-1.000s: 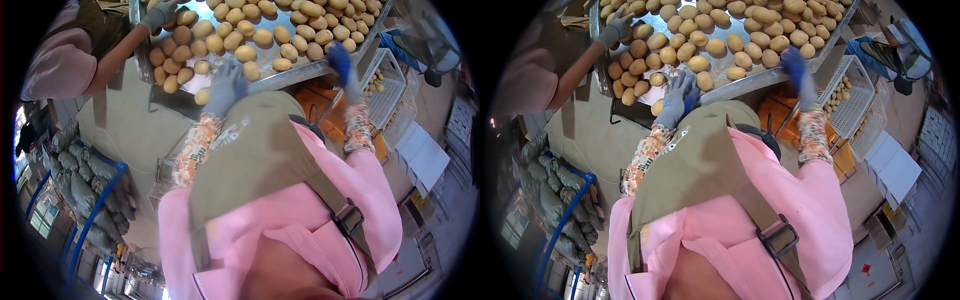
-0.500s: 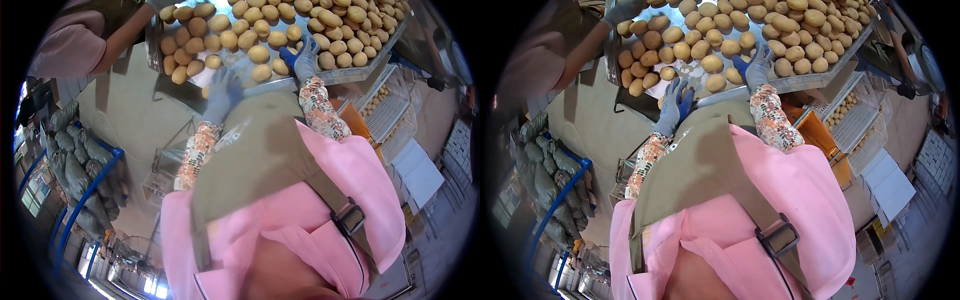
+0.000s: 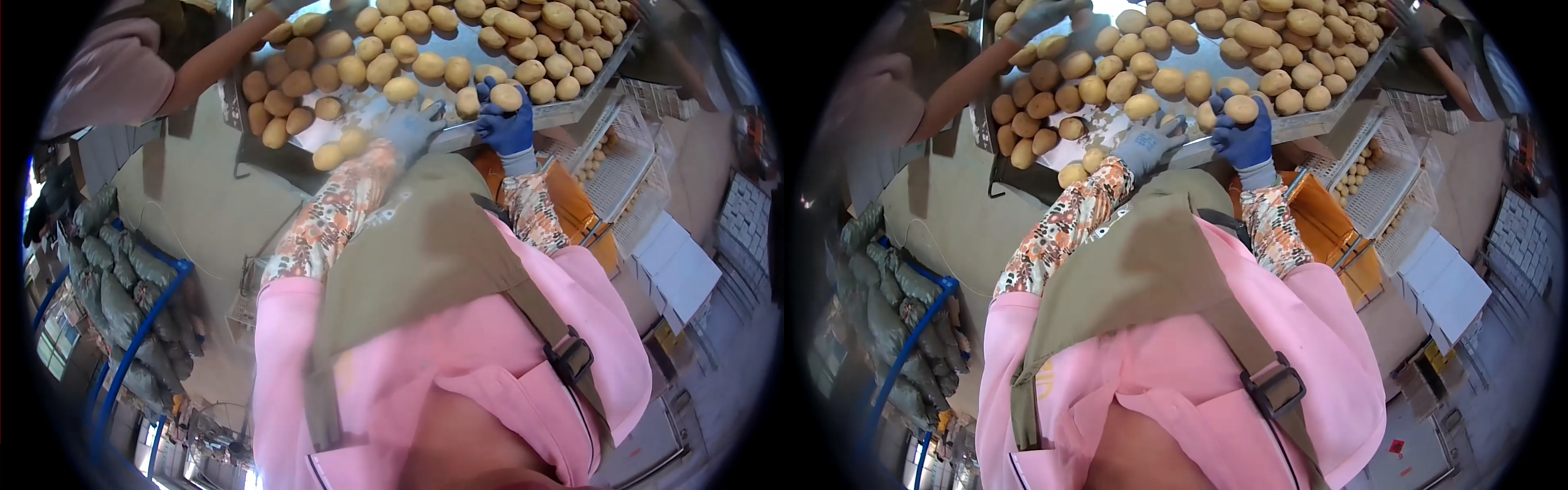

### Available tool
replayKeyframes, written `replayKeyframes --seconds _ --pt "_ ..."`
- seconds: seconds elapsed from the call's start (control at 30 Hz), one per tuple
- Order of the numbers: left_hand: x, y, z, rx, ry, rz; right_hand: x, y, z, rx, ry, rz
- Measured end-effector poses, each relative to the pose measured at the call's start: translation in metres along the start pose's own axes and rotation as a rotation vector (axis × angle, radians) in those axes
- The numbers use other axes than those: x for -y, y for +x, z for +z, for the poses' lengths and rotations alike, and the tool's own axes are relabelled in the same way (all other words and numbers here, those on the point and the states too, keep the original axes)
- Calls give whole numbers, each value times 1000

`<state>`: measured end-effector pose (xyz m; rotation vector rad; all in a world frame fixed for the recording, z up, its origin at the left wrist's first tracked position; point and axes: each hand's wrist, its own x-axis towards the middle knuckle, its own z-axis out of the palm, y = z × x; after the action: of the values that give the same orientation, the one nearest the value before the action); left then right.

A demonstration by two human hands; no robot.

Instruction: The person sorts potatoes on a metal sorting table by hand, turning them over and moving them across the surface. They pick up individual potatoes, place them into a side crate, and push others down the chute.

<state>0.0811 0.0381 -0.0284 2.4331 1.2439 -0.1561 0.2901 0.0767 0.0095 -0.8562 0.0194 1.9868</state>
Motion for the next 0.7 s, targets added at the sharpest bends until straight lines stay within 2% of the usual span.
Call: replayKeyframes --seconds 0.03,0.07,0.13,0.17,0.2,0.23,0.27,0.3,0.33,0.37,0.4,0.43,0.47,0.53,0.6,0.67,0.7 --pt "3 4 2 35 7 22 -4 -1 2 67 171 33" --pt "1 8 5 35 6 31 -3 -3 4 63 171 25" --pt "-3 14 2 118 104 -48 0 -9 24 -196 207 -83" --pt "1 18 5 115 107 -44 8 -1 3 -163 140 -64" --pt "7 21 11 107 -56 -144 17 1 0 -164 141 -70" --pt "12 22 17 98 -222 -244 25 1 -3 -40 -540 -174" --pt "21 16 18 98 -225 -240 27 2 -3 30 -885 -202" --pt "33 4 19 -32 -255 -267 29 3 -3 93 -1223 -261" --pt "40 -5 13 -163 -283 -299 25 8 2 -19 -1629 -242" --pt "42 -14 8 -163 -283 -308 20 13 8 -138 -2030 -215" --pt "40 -26 -14 -185 -671 -426 13 18 16 -270 -2426 -183" --pt "42 -33 -27 -211 -1060 -536 9 22 26 -193 -2484 -60" --pt "49 -34 -19 -222 -1058 -550 3 27 32 -173 -2488 -66" --pt "66 -40 9 -444 -1843 -237 -15 33 42 -63 -2616 239" --pt "67 -62 24 -235 -2452 99 -32 40 42 -17 -2690 294" --pt "27 -72 -14 -569 -2635 -221 -42 46 42 176 -2822 138" --pt "24 -76 -19 -515 -2735 -59 -46 48 45 217 -2922 91"
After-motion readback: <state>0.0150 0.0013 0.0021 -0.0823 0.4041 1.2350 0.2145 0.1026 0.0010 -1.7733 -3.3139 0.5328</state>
